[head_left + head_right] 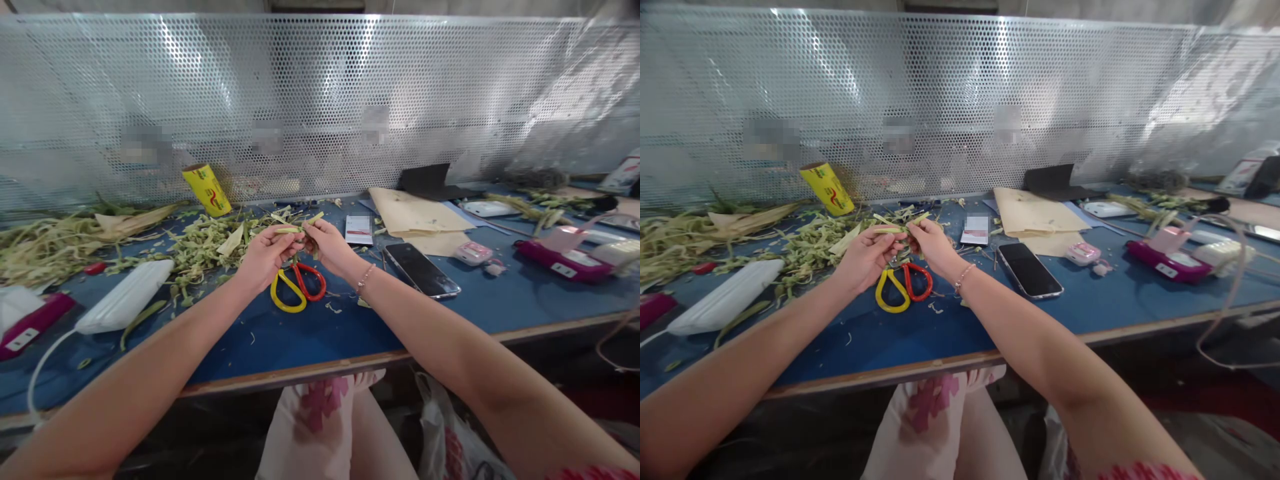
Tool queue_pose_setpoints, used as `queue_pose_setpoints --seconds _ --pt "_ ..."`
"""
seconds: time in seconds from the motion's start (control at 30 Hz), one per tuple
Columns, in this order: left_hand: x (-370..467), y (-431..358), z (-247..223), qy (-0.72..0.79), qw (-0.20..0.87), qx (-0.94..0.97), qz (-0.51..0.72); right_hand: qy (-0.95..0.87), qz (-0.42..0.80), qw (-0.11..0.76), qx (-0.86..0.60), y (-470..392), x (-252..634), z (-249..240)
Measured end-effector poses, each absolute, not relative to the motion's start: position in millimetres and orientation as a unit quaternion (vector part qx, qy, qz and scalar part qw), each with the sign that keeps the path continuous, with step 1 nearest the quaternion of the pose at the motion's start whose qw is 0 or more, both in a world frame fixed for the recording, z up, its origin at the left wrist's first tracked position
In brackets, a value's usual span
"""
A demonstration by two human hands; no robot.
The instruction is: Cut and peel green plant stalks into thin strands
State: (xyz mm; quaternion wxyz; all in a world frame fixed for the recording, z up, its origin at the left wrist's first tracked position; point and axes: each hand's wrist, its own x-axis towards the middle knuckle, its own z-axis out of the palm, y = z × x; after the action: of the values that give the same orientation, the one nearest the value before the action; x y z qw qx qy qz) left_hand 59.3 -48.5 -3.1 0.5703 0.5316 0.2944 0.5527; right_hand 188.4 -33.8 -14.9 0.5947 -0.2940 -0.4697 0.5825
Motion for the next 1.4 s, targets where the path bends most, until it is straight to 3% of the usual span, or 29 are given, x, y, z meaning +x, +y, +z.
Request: queue_pose_setpoints --seconds 0.87,0.97,1.17,1.4 --pt "53.3 -42.1 -0.9 0.390 0.509 0.537 0.548 -0.658 0.429 0.516 -0.341 -33.3 192.4 -15.7" --pt "49.1 -38.4 -1.3 0.416 0.448 0.559 0.560 -0.668 0.425 0.505 -0.343 -31.9 194.4 -15.4" --pt "42.1 -42.7 0.7 0.435 0.203 0.708 0.519 -0.672 0.353 0.559 -0.334 -38.6 194.4 -13.9" --pt "41.4 -43.8 0.5 0.434 0.173 0.710 0.527 -0.713 0.278 0.565 -0.308 -49.4 192.9 -11.0"
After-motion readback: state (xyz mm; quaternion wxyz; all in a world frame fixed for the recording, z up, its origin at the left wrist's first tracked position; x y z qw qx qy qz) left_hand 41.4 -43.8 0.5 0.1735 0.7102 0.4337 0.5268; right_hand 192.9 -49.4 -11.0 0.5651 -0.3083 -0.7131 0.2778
